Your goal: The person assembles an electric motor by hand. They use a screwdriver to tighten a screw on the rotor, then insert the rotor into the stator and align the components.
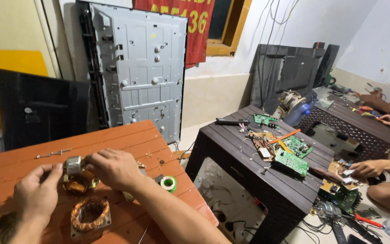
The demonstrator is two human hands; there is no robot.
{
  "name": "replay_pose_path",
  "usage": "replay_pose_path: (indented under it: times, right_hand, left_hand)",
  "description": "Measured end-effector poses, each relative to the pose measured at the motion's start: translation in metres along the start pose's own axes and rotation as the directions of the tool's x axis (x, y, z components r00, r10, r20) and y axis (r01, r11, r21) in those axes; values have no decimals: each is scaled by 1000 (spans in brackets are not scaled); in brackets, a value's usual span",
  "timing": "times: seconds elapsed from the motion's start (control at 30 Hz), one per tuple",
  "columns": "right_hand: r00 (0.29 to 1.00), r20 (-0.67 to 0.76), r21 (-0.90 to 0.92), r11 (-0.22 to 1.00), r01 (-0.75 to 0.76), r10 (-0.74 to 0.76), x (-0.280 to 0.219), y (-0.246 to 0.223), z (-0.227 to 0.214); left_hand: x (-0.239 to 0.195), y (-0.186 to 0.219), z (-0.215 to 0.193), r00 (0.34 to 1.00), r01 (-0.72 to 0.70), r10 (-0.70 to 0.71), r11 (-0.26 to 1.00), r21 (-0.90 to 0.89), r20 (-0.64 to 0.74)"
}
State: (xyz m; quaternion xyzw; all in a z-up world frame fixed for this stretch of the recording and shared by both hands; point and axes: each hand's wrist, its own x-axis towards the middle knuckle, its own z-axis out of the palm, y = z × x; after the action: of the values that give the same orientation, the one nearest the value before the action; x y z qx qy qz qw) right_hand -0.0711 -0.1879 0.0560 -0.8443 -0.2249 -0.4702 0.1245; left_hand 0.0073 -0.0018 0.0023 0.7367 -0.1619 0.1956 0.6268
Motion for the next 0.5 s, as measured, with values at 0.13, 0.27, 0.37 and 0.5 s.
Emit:
replay_pose_path:
  times: [0.13,0.27,0.37,0.5]
  right_hand:
    - [1000,-14,-5,1000,21,-21,3,0,-1]
    - [1000,-7,9,1000,-13,13,1,3,-1]
    - [1000,-2,22,999,-31,31,-1,6,2]
    - [999,8,38,998,-53,53,-5,9,8]
  left_hand:
    - [0,3,0,999,-35,35,999,6,-18]
    - [-3,5,4,999,-37,37,998,45,0]
    - [-5,1,3,999,-39,39,997,73,7]
    - [-4,-8,-1,999,-43,41,993,107,16]
